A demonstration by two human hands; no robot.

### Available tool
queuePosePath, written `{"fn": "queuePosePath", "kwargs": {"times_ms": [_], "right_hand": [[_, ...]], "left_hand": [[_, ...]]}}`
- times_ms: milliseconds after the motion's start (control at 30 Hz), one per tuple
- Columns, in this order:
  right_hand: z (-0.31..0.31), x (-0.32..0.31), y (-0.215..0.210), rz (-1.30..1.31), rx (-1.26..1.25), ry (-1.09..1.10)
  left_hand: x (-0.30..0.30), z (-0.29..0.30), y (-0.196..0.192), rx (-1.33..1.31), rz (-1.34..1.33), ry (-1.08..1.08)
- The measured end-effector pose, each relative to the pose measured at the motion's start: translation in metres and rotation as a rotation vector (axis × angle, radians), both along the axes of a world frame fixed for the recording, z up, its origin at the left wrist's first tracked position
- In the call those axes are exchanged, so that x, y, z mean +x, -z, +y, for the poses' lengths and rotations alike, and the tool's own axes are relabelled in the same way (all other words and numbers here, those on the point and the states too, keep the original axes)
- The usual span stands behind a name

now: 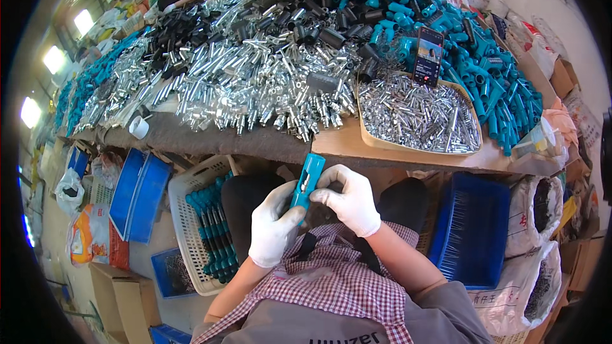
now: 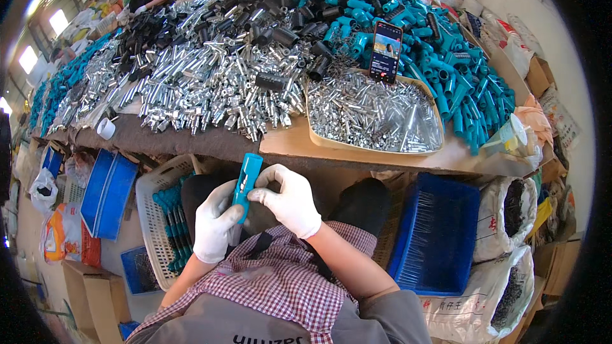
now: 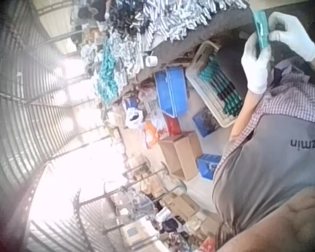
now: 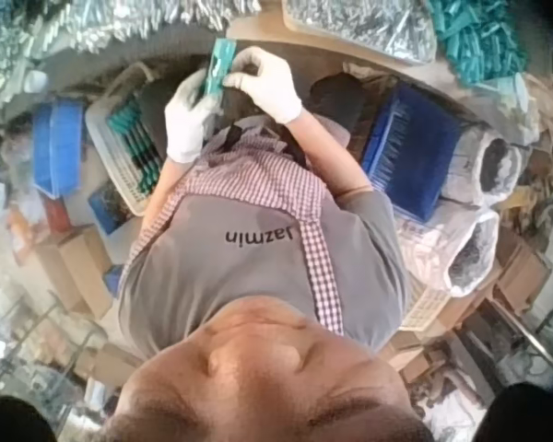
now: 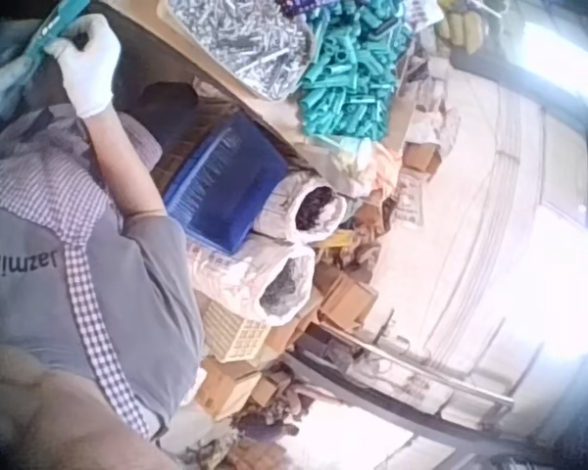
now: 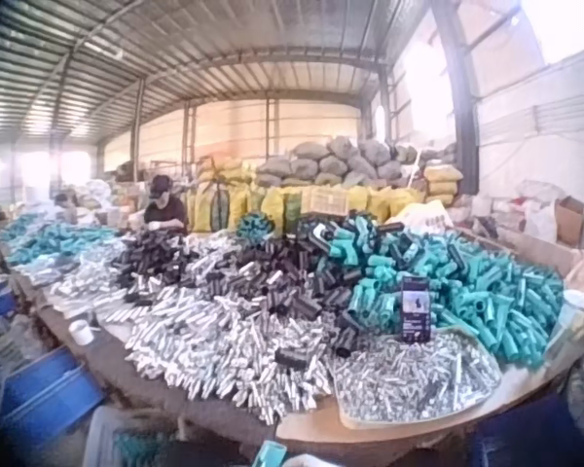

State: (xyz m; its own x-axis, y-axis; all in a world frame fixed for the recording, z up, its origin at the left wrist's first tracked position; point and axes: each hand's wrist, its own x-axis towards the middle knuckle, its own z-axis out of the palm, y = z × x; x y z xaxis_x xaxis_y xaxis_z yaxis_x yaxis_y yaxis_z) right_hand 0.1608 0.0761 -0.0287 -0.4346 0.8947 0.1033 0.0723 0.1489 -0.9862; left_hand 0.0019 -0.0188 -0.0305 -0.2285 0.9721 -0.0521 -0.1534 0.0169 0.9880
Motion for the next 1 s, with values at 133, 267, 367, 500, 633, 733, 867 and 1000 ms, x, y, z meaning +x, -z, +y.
{"fn": "queuePosePath", "kwargs": {"times_ms": [133,267,367,500,633,733,867,1000], "right_hand": [[0.006,-0.002,0.002,0.123,-0.209,-0.111],[0.021,-0.013,0.001,0.113,-0.142,-0.241],[0.054,-0.019,-0.027,-0.201,0.058,-0.433],[0.125,-0.044,-0.044,-0.531,0.727,-0.093],[0.179,-0.060,-0.051,-0.936,0.971,0.275],[0.191,-0.059,-0.047,-1.052,0.950,0.250],[0.171,-0.052,-0.050,-0.668,1.099,0.309],[0.108,-0.023,-0.067,-0.498,0.769,-0.104]], "left_hand": [[-0.004,0.001,-0.001,-0.020,-0.182,0.095],[-0.002,0.007,0.001,-0.005,-0.235,0.129],[-0.010,0.012,0.006,0.037,-0.359,0.132],[-0.027,0.007,0.016,0.035,-0.778,0.111],[-0.034,0.004,0.016,0.025,-0.819,0.133],[-0.034,0.003,0.026,0.002,-0.863,0.136],[-0.037,-0.005,0.019,0.021,-0.842,0.079],[-0.039,-0.007,0.012,0.052,-0.788,0.027]]}}
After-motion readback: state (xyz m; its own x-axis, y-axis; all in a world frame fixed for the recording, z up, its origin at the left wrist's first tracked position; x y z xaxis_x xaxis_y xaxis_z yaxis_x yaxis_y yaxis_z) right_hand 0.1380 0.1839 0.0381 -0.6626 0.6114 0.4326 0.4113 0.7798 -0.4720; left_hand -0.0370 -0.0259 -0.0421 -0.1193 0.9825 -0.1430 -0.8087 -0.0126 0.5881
